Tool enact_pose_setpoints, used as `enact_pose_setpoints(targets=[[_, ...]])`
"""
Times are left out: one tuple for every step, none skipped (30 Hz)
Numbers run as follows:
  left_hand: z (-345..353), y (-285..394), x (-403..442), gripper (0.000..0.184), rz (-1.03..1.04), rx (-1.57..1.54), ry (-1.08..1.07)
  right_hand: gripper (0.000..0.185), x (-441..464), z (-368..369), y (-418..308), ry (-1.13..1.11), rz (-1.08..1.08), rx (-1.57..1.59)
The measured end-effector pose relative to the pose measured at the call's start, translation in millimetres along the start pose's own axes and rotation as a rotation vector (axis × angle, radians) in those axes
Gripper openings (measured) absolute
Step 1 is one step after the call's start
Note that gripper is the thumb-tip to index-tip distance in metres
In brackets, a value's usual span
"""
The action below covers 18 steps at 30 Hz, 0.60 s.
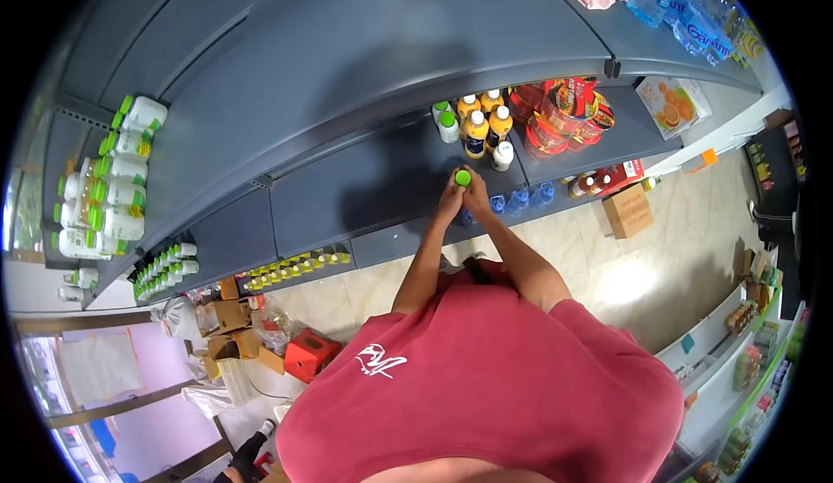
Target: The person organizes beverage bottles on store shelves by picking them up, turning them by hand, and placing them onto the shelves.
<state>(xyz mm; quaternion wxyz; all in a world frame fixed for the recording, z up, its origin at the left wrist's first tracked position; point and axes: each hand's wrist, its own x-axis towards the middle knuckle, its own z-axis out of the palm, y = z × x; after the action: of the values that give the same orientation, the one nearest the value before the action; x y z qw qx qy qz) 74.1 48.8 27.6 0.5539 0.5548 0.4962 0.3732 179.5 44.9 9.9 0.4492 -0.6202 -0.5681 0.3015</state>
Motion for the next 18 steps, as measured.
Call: enact_pose_setpoints(targets=[[0, 5, 2, 0.063, -0.007, -0.013, 0.010, 0.056, 2, 2, 1, 0.029, -0.010, 0.033], [1, 10, 5, 0.064, -0.016, -0.029, 0.022, 0.056, 7, 4, 3, 0.057, -0.018, 0.064], [2, 6, 10, 0.064, -0.025, -0.047, 0.036, 0.057, 10, 6, 8, 0.081, -0.028, 0.093], [2, 2, 14, 0.068, -0.028, -0.057, 0.043, 0.058, 10, 10, 12, 0.116, -0.020, 0.100], [4, -2, 19, 0.069, -0.058, -0.059, 0.069, 0.057, 11, 12, 16, 0.144, 0.010, 0.085], [6, -15, 25, 0.069, -0.089, -0.063, 0.098, 0.056, 12, 17, 22, 0.168, 0.038, 0.070], [6, -18, 27, 0.070, -0.122, -0.066, 0.132, 0.054, 12, 19, 22, 0.188, 0.065, 0.055], [2, -21, 31, 0.068, -0.130, -0.069, 0.069, 0.053, 11, 19, 22, 0.202, 0.128, 0.077], [-5, -15, 33, 0.067, -0.139, -0.071, 0.008, 0.051, 12, 16, 18, 0.215, 0.193, 0.099], [-11, -16, 35, 0.066, -0.145, -0.074, -0.053, 0.050, 13, 15, 17, 0.228, 0.255, 0.120], [-10, -18, 32, 0.064, -0.166, -0.060, 0.025, 0.049, 15, 15, 17, 0.231, 0.277, 0.107], [-6, -21, 32, 0.061, -0.184, -0.045, 0.103, 0.048, 18, 14, 14, 0.236, 0.297, 0.095], [-4, -24, 33, 0.059, -0.201, -0.030, 0.179, 0.047, 20, 15, 10, 0.243, 0.315, 0.084], [-6, -27, 37, 0.056, -0.233, -0.055, 0.202, 0.048, 20, 16, 8, 0.241, 0.345, 0.115], [-7, -29, 39, 0.054, -0.267, -0.081, 0.223, 0.048, 23, 19, 7, 0.258, 0.378, 0.085], [-7, -32, 39, 0.051, -0.304, -0.106, 0.241, 0.048, 26, 22, 6, 0.276, 0.416, 0.055], [-10, -34, 42, 0.050, -0.280, -0.125, 0.254, 0.048, 27, 24, 5, 0.297, 0.454, 0.024], [-13, -54, 53, 0.048, -0.256, -0.145, 0.264, 0.047, 27, 23, -3, 0.288, 0.500, 0.067]])
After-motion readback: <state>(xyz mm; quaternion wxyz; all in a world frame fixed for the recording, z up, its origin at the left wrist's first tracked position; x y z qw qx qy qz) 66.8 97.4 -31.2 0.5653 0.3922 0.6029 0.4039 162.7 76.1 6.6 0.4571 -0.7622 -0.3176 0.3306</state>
